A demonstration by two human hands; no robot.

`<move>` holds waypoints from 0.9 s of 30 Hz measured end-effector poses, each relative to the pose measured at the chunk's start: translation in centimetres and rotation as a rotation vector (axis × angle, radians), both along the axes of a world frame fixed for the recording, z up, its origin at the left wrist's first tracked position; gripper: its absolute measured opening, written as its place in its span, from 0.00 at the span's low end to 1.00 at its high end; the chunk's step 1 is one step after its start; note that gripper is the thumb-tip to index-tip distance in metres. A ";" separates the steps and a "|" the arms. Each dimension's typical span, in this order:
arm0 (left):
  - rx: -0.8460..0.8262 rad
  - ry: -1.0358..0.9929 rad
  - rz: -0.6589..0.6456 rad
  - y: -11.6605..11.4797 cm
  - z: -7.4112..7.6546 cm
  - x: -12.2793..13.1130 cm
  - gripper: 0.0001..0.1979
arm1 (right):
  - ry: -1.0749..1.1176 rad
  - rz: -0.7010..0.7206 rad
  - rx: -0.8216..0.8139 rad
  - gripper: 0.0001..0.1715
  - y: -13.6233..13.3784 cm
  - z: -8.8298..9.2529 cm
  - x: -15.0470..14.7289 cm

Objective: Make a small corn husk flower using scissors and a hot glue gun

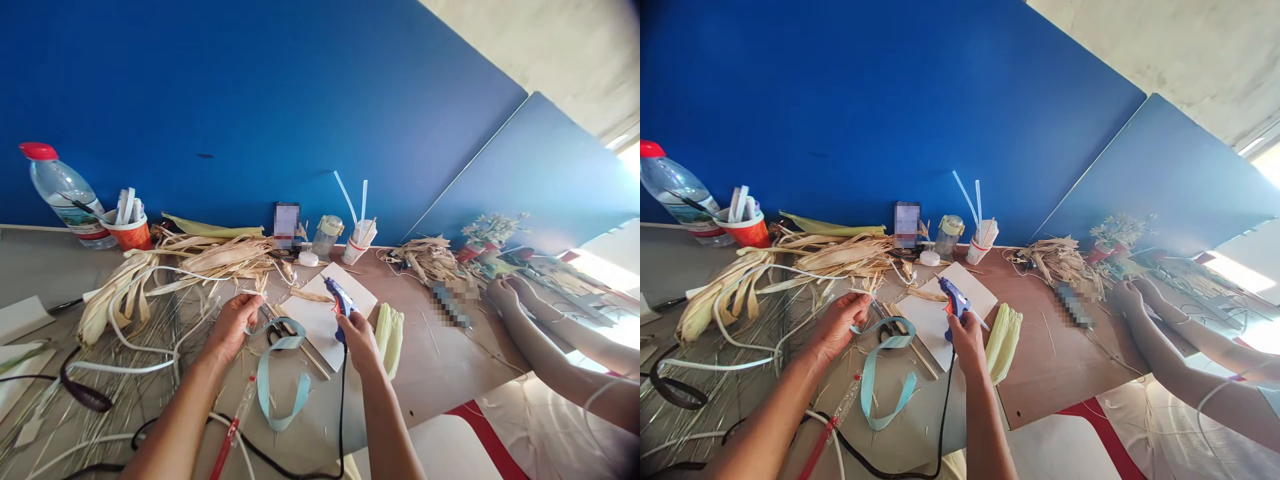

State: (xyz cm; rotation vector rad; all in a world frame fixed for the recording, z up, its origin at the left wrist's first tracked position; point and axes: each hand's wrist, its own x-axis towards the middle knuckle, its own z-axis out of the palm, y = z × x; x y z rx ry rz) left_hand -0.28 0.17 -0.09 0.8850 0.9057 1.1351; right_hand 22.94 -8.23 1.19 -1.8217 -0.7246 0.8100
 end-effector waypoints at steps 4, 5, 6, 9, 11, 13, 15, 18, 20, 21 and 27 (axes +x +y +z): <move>-0.021 0.008 -0.004 -0.2 0.4 0.1 0.18 | 0.550 0.057 0.325 0.19 -0.8 2.2 -0.6; -0.024 0.005 -0.008 -0.3 0.5 0.1 0.17 | 0.604 0.113 0.364 0.18 -0.8 2.8 -0.7; -0.025 0.001 -0.008 -0.3 0.6 0.1 0.17 | 0.637 0.181 0.388 0.17 -0.9 3.4 -0.9; -0.025 -0.003 0.005 -0.3 0.7 0.1 0.16 | 0.626 0.386 0.360 0.21 -0.6 4.5 -1.5; -0.024 0.003 0.012 -0.3 0.8 0.1 0.16 | 0.546 0.477 0.317 0.22 -0.2 4.7 -2.0; -0.025 0.008 0.019 -0.3 0.8 0.1 0.17 | 0.451 0.543 0.292 0.21 0.1 4.7 -2.6; -0.031 0.018 0.029 -0.2 0.7 0.1 0.17 | 0.347 0.603 0.265 0.19 0.5 4.6 -3.1; -0.019 0.063 0.049 -0.2 0.5 0.0 0.17 | 0.153 0.675 0.239 0.16 1.0 4.2 -4.0; 0.006 0.098 0.076 -0.2 0.2 -0.1 0.17 | 0.037 0.701 0.270 0.15 1.2 3.7 -4.5; 0.017 0.114 0.090 -0.2 0.1 -0.1 0.16 | -0.009 0.707 0.283 0.14 1.3 3.5 -4.8; 0.054 0.171 0.136 0.1 -0.7 -0.2 0.14 | -0.156 0.686 0.282 0.13 1.4 2.0 -5.4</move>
